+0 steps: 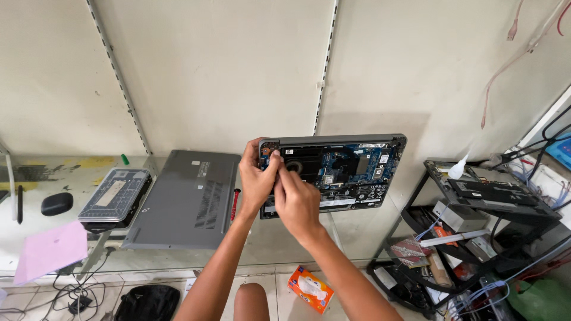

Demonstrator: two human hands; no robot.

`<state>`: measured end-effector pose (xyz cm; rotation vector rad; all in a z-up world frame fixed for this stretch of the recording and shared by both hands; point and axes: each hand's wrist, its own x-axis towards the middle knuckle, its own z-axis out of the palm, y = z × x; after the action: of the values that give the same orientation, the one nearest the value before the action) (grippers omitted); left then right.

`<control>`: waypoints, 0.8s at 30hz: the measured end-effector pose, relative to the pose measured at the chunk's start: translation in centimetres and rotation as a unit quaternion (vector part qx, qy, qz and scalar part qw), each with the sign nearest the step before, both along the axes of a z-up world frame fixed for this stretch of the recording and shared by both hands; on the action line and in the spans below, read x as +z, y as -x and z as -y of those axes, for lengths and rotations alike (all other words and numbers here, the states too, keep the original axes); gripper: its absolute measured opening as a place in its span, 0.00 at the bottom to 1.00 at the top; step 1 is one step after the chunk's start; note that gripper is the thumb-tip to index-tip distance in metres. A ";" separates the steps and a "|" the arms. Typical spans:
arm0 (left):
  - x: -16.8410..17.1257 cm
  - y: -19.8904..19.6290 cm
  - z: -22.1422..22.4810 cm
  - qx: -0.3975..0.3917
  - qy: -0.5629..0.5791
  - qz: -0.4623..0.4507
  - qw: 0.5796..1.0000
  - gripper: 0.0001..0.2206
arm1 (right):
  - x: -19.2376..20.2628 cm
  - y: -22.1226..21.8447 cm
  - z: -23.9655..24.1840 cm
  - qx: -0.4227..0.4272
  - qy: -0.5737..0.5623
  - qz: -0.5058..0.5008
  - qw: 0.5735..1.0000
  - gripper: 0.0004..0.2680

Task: The person works on the internal components of a disassembled laptop. They connect a ribbon cable to the motherboard and use a screwdriver to secure a component near the fan.

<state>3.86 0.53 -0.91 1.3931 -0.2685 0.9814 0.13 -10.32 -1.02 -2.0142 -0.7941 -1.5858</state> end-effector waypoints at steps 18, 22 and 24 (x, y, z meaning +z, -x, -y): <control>-0.1 0.3 1.1 0.053 -0.005 -0.008 0.999 0.13 | -0.9 3.2 3.2 0.213 -0.048 -0.135 0.966 0.10; -0.8 -0.3 0.6 0.051 -0.011 0.005 0.999 0.13 | 0.8 2.2 8.7 0.193 -0.118 -0.122 0.966 0.09; -1.1 -0.6 0.5 0.069 -0.033 0.011 0.997 0.14 | 0.5 -0.1 12.8 0.065 -0.257 -0.047 0.963 0.05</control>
<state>4.42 0.07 -1.98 1.4774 -0.2240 1.1109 0.26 -23.09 -0.52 -1.6101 -0.4109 -1.4279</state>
